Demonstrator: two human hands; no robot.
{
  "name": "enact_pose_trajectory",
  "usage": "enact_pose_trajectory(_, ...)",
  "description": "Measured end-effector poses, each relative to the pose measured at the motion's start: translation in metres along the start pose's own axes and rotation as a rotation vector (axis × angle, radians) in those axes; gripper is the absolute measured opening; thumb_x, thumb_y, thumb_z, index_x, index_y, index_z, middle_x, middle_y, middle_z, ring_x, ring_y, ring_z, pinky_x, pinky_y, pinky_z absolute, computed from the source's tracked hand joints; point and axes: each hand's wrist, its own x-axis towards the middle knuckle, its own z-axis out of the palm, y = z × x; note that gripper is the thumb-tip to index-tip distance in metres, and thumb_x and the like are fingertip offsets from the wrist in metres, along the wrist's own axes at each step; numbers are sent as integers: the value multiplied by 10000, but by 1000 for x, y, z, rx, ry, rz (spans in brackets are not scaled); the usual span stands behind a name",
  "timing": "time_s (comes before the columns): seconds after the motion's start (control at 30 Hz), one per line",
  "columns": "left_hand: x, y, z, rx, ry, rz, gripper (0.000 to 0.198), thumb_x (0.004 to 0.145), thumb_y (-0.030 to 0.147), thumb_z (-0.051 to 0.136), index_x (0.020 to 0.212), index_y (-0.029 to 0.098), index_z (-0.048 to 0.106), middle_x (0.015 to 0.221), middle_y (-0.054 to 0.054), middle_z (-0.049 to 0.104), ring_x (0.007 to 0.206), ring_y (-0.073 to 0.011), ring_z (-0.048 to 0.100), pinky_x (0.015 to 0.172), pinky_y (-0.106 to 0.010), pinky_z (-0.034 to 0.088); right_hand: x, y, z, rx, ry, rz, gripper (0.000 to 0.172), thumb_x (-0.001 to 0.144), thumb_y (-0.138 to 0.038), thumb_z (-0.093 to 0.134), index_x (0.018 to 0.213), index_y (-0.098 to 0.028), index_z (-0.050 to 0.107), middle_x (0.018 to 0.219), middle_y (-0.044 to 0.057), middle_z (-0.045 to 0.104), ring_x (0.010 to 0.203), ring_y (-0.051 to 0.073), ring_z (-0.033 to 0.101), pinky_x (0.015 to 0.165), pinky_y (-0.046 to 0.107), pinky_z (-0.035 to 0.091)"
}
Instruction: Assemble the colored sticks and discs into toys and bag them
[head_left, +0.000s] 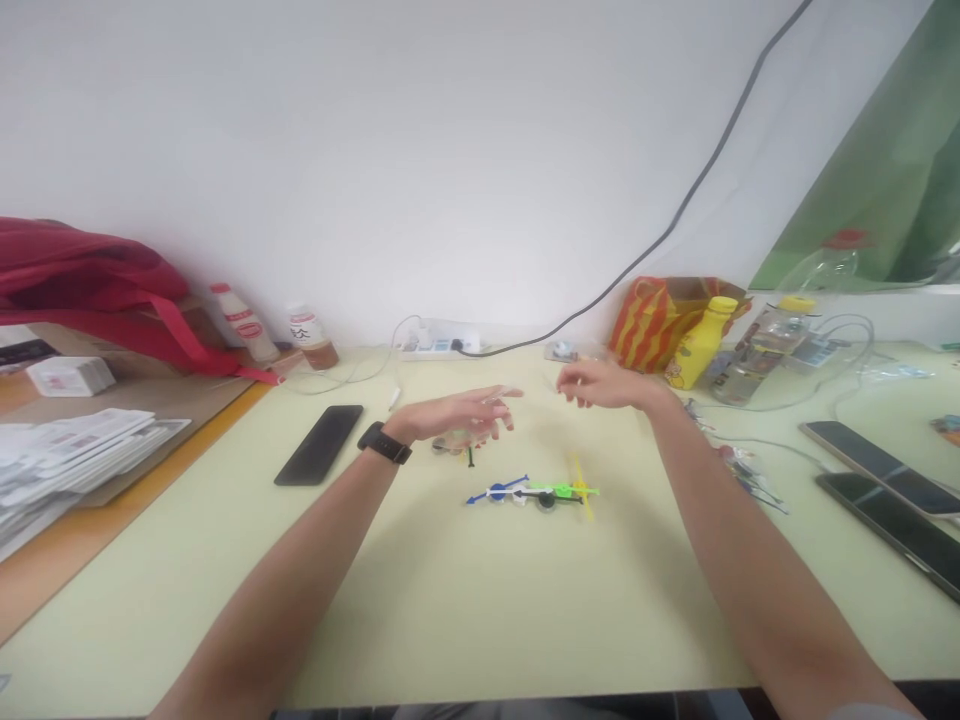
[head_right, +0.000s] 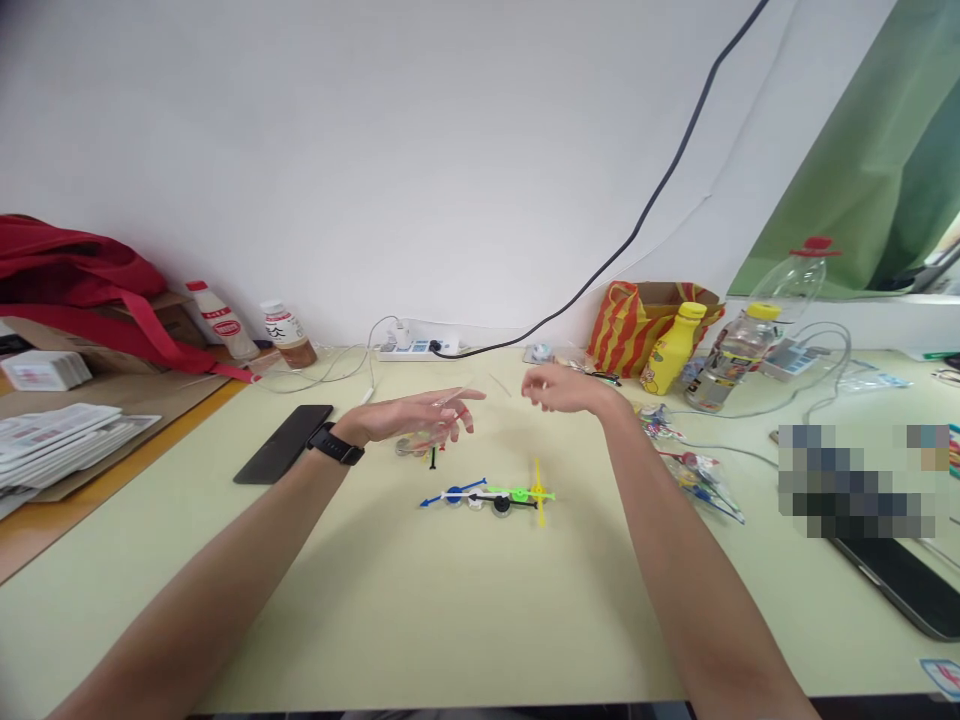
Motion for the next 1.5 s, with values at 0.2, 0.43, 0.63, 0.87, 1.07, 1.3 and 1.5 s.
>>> enact_pose_trajectory(0.2,-1,0,-1,24,5,-19,667,986,573,562,1572,306,389,1280,-117,615,952,-202,621,788,-319,479,5,15,19,57,-587,172,380,755,-423,810,1011,-158,719,919,98,772,833,221,748,804,335,606)
enact_pose_trajectory(0.43,-3,3,-1,33,-11,-7,671,1001,562,547,1589,299,361,1296,-126,600,990,-211,613,829,-333,491,12,19,22,164,-705,62,418,630,-412,873,911,-128,751,801,51,763,764,187,721,768,290,585)
enact_pose_trajectory(0.63,-5,3,-2,29,-23,-2,672,1010,544,538,1600,294,333,1297,-133,590,1020,-223,608,778,-308,479,-12,26,-13,214,-519,11,333,722,-429,821,875,-146,737,763,40,726,703,161,670,722,292,553)
enact_pose_trajectory(0.87,-3,0,-2,-1,-44,21,670,1010,539,536,1601,305,325,1279,-119,597,982,-205,599,781,-294,476,-46,20,-49,236,49,-128,357,761,-531,822,884,-200,767,827,55,724,791,199,667,795,347,556)
enact_pose_trajectory(1.07,0,-3,-1,-48,-71,27,663,1013,517,542,1603,302,328,1275,-120,589,969,-199,589,733,-277,460,-70,-17,-54,264,293,-281,398,777,-603,807,883,-221,768,843,70,721,773,207,642,733,354,543)
enact_pose_trajectory(1.3,1,2,3,-67,-80,49,681,1001,523,557,1600,286,338,1269,-129,580,950,-195,570,712,-268,452,-72,-33,-50,221,284,-314,348,805,-563,797,873,-222,773,841,63,729,776,210,656,728,354,543)
enact_pose_trajectory(1.5,2,6,7,-101,-96,72,669,997,534,552,1589,283,367,1248,-132,581,943,-203,564,701,-278,437,-63,-37,-44,210,211,-314,323,806,-523,797,917,-219,778,942,70,758,812,214,682,757,348,566)
